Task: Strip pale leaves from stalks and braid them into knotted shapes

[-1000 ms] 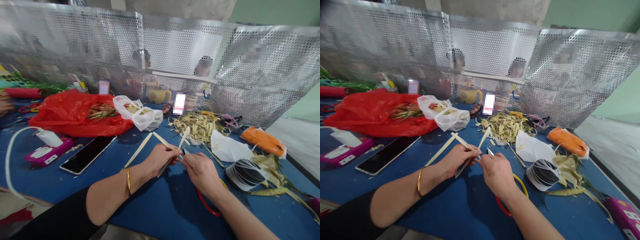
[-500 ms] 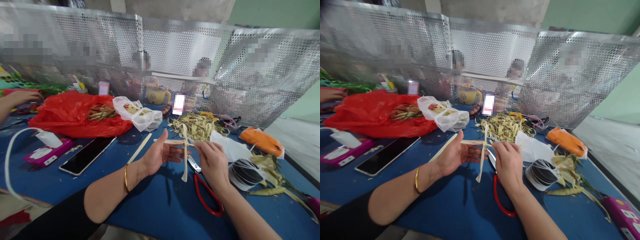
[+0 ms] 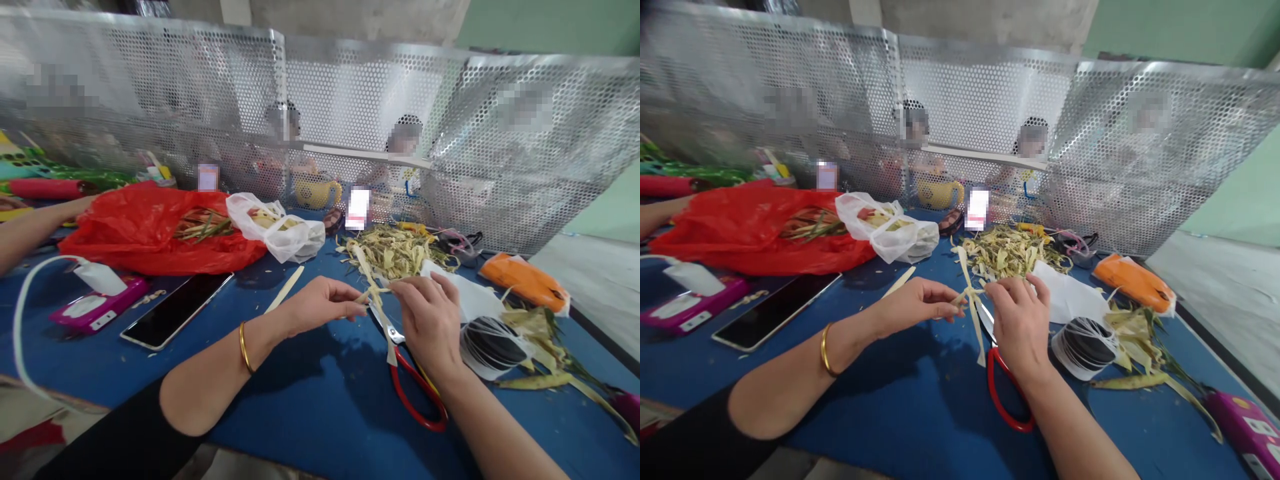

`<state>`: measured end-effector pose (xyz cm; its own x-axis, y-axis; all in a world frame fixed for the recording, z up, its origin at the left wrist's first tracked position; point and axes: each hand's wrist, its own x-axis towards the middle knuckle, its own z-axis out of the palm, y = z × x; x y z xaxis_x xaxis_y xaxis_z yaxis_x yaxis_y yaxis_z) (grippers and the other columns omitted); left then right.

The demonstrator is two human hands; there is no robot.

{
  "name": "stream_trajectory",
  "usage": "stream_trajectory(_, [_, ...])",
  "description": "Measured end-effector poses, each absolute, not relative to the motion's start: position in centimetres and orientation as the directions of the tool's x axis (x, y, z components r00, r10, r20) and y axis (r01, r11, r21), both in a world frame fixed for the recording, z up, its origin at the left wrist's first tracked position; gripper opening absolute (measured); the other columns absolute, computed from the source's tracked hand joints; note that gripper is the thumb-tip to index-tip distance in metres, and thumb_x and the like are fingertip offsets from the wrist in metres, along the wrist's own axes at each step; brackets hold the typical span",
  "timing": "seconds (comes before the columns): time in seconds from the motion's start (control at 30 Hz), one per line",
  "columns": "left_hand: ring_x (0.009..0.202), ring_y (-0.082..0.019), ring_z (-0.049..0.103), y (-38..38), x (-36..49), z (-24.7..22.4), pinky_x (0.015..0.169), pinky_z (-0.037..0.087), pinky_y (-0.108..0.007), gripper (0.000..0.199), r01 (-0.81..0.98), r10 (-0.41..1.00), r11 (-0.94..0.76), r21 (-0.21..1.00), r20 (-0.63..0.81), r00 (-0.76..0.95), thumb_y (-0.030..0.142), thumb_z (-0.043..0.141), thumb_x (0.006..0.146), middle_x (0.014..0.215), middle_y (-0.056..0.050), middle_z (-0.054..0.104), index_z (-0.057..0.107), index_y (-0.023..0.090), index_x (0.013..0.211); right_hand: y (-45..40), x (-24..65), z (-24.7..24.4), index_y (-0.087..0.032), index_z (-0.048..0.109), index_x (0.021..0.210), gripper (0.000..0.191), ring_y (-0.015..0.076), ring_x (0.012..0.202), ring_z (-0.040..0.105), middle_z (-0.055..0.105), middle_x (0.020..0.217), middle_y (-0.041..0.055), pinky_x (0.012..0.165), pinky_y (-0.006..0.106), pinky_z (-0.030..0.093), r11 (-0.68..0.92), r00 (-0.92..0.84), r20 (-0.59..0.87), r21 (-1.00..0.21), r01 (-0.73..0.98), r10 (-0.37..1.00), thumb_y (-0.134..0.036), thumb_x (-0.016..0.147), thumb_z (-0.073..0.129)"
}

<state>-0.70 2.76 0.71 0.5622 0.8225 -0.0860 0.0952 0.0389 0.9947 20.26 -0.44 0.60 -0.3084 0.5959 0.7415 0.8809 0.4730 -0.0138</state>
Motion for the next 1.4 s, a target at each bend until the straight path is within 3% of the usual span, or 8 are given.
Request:
stream_trajectory(0.13, [0.087,-0.021,0.068,2.8,-1.3,1.1,0.072,0.048,-0.029,0.061,-0.017,0.686,0.24,0.971,-0.158,0.71,0.066,0.047,0.083,0.105,-0.014,0.072,0.069,0.015,0.107,-0.3,20.4,0.6,-0.022,0.065,0.091,0.026,0.0178,0.081,0.06,0.068,0.088,0.0037,0.099,0.041,0.033,0.516,-0.331,0.732,-0.033,0.856,0.595,-0.007,0.088,0.044])
stream_trajectory(0.4, [0.071,-0.017,0.069,2.9,-0.5,0.5,0.07,0.05,-0.027,0.022,-0.085,0.815,0.265,0.961,-0.176,0.552,0.024,0.065,0.075,0.084,-0.008,0.074,0.065,0.015,0.095,-0.3,20.2,0.4,-0.024,0.068,0.091,0.028,0.018,0.083,0.06,0.068,0.088,0.0031,0.099,0.041,0.033,0.562,-0.405,0.68,-0.013,0.827,0.611,-0.011,0.092,0.043])
stream_trajectory(0.67, [0.057,-0.011,0.065,2.2,0.5,-0.4,0.044,0.039,-0.017,0.033,-0.118,0.803,0.354,0.928,-0.237,0.546,0.041,0.068,0.079,0.09,-0.011,0.073,0.067,0.012,0.094,-0.4,19.8,0.0,-0.024,0.068,0.097,0.018,0.0206,0.088,0.059,0.067,0.09,0.0044,0.098,0.042,0.034,0.577,-0.423,0.667,-0.011,0.817,0.613,-0.019,0.092,0.051])
stream_trajectory(0.77, [0.053,-0.007,0.06,2.3,0.7,-1.0,0.041,0.037,-0.014,0.024,-0.198,0.836,0.389,0.9,-0.255,0.485,0.034,0.071,0.078,0.088,-0.01,0.073,0.069,0.011,0.087,-0.9,19.5,0.1,-0.021,0.067,0.098,0.015,0.0235,0.095,0.059,0.068,0.095,0.0084,0.09,0.038,0.039,0.542,-0.299,0.752,-0.092,0.835,0.588,-0.025,0.091,0.054])
stream_trajectory(0.83, [0.053,-0.007,0.06,2.4,0.7,-1.1,0.041,0.037,-0.014,0.02,-0.257,0.853,0.416,0.872,-0.276,0.443,0.03,0.072,0.078,0.088,-0.01,0.073,0.069,0.012,0.086,-1.3,19.2,0.1,-0.02,0.066,0.087,0.017,0.0206,0.082,0.061,0.068,0.083,0.0065,0.08,0.034,0.04,0.537,-0.253,0.741,-0.169,0.826,0.622,-0.028,0.093,0.053])
stream_trajectory(1.03, [0.056,-0.008,0.06,2.7,0.8,-1.1,0.045,0.041,-0.016,0.017,-0.302,0.864,0.445,0.843,-0.315,0.393,0.023,0.074,0.075,0.088,-0.01,0.073,0.071,0.011,0.085,-1.6,17.6,-1.5,-0.02,0.057,0.06,0.039,0.0126,0.05,0.048,0.056,0.052,-0.0023,0.055,0.025,0.031,0.399,-0.274,0.308,-0.489,0.776,0.911,-0.043,0.092,0.052])
stream_trajectory(1.13, [0.055,-0.008,0.059,2.5,1.0,-1.3,0.045,0.039,-0.017,0.02,-0.295,0.892,0.411,0.862,-0.315,0.324,0.02,0.078,0.069,0.08,-0.008,0.073,0.071,0.011,0.086,-1.8,17.1,-2.0,-0.02,0.052,0.057,0.042,0.0108,0.049,0.044,0.052,0.051,-0.0034,0.051,0.023,0.028,0.334,-0.227,0.248,-0.621,0.709,0.942,-0.04,0.093,0.047])
stream_trajectory(1.4, [0.048,-0.006,0.052,2.0,1.8,-2.2,0.041,0.031,-0.017,0.02,-0.235,0.933,0.326,0.916,-0.271,0.237,0.022,0.078,0.063,0.069,-0.005,0.07,0.07,0.011,0.078,-2.5,16.8,-1.6,-0.02,0.038,0.055,0.04,0.0107,0.051,0.037,0.04,0.052,-0.0044,0.053,0.025,0.025,0.425,-0.331,0.267,-0.556,0.714,0.905,-0.032,0.092,0.044])
